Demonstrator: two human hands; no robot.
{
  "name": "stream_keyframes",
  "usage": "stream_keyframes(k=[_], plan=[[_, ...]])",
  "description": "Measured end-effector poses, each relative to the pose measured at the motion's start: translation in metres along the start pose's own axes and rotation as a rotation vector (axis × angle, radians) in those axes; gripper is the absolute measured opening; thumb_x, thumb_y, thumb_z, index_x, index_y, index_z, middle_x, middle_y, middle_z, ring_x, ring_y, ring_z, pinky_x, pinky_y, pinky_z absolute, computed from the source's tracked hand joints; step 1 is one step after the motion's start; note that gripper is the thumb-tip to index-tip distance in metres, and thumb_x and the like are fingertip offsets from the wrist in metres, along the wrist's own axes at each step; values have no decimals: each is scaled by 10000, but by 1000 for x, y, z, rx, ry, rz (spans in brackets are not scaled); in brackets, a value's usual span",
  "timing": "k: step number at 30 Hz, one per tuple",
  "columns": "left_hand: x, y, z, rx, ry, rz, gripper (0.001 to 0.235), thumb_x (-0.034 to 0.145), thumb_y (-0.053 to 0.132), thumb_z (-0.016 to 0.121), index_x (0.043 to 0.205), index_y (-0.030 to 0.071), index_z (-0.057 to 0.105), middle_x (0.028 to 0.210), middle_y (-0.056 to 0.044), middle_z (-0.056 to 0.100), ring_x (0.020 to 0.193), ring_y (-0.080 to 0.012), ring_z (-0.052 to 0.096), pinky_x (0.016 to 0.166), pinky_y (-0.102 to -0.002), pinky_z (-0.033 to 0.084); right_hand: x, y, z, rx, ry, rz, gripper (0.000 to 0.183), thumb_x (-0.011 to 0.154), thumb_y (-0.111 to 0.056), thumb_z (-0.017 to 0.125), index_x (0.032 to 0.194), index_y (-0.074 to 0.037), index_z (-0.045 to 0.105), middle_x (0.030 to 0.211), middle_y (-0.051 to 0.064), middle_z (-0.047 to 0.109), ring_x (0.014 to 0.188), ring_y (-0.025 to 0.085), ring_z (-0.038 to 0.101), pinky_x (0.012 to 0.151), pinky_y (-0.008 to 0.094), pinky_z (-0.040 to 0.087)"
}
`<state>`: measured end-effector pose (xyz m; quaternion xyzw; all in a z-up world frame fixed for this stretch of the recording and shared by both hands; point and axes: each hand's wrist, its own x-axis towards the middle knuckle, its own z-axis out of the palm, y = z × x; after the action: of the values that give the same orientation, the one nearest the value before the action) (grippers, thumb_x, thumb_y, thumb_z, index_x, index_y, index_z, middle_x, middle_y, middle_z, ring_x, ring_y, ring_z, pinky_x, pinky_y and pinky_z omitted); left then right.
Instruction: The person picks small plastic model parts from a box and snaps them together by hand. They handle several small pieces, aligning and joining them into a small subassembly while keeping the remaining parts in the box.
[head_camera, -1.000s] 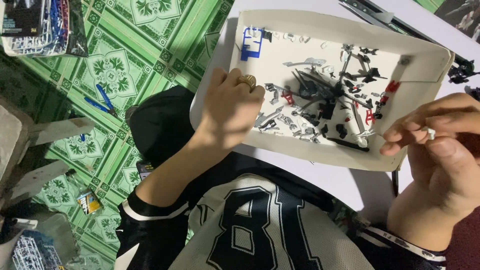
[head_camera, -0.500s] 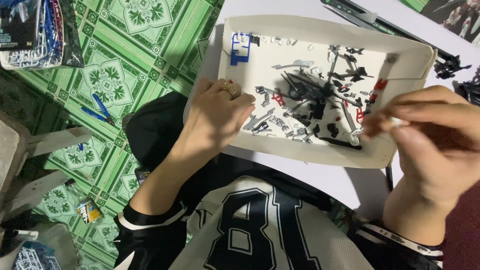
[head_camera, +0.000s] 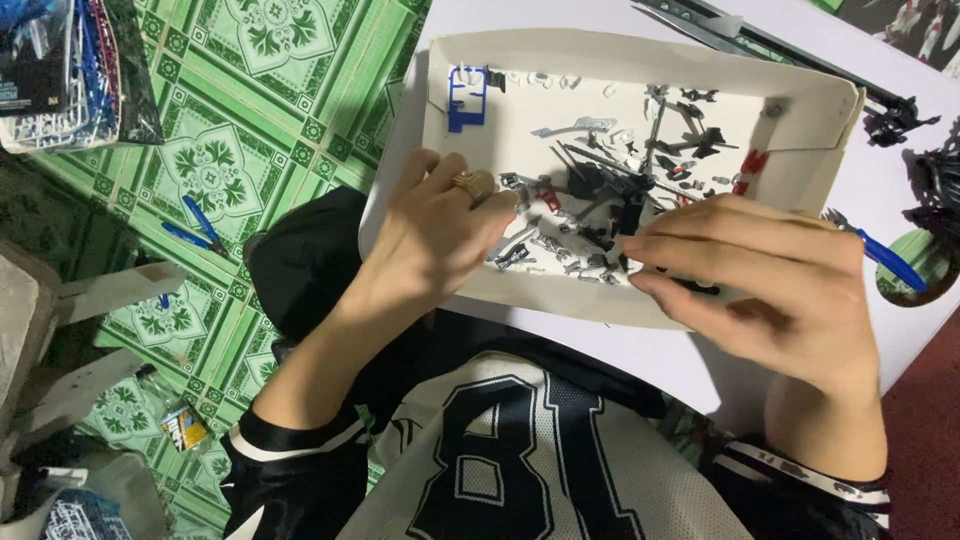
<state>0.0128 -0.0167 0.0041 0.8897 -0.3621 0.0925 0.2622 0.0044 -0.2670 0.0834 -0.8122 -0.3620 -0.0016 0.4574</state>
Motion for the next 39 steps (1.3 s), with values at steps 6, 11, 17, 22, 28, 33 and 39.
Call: stream_keyframes(k=[6,11,17,22,28,33,39], plan=[[-4,-8,18,214,-354,-67,90,792,3,632,856,48,678,677,-110,642,799,-310,572,809,-428,385,-5,-8,-26,-89,21,128,183,812,66,690,939,184,632,974,313,655,872,352,670,856,397,557],[-1,-3,20,205,-320,-71,133,709,-106,627,740,23,623,621,-134,616,708,-315,572,783,-435,411,-55,21,-40,-18,89,161,280,830,68,703,1053,125,544,1056,271,601,994,353,675,936,381,575],[-3,-3,24,309,-283,-69,227,766,-8,612,576,80,524,495,-73,521,635,-261,530,772,-394,404,-92,30,-55,-82,65,263,309,928,6,615,1201,79,491,1197,247,564,1157,362,606,1077,423,502],[3,5,17,297,-224,-69,271,775,-35,560,544,85,485,462,-56,442,563,-229,428,734,-369,368,-101,26,-53,-25,96,333,312,961,11,548,1245,59,428,1270,277,497,1203,365,575,1098,426,529],[1,5,18,303,-188,-56,246,730,-67,497,543,79,432,481,-38,305,534,-202,311,690,-373,348,-98,23,-59,-113,31,271,308,955,-58,563,1228,37,457,1178,218,600,1162,321,589,1105,424,441],[2,5,19,339,-211,-51,207,733,-3,563,569,100,490,475,-20,338,514,-192,338,690,-362,348,-103,26,-60,-58,50,284,339,960,-34,561,1273,22,444,1244,214,530,1171,321,601,1092,395,499],[0,6,19,301,-191,-45,193,742,-20,524,594,94,477,486,-11,275,529,-193,295,695,-363,357,-96,21,-57,-99,66,286,302,963,-60,559,1234,37,468,1201,225,591,1167,331,580,1094,419,447]])
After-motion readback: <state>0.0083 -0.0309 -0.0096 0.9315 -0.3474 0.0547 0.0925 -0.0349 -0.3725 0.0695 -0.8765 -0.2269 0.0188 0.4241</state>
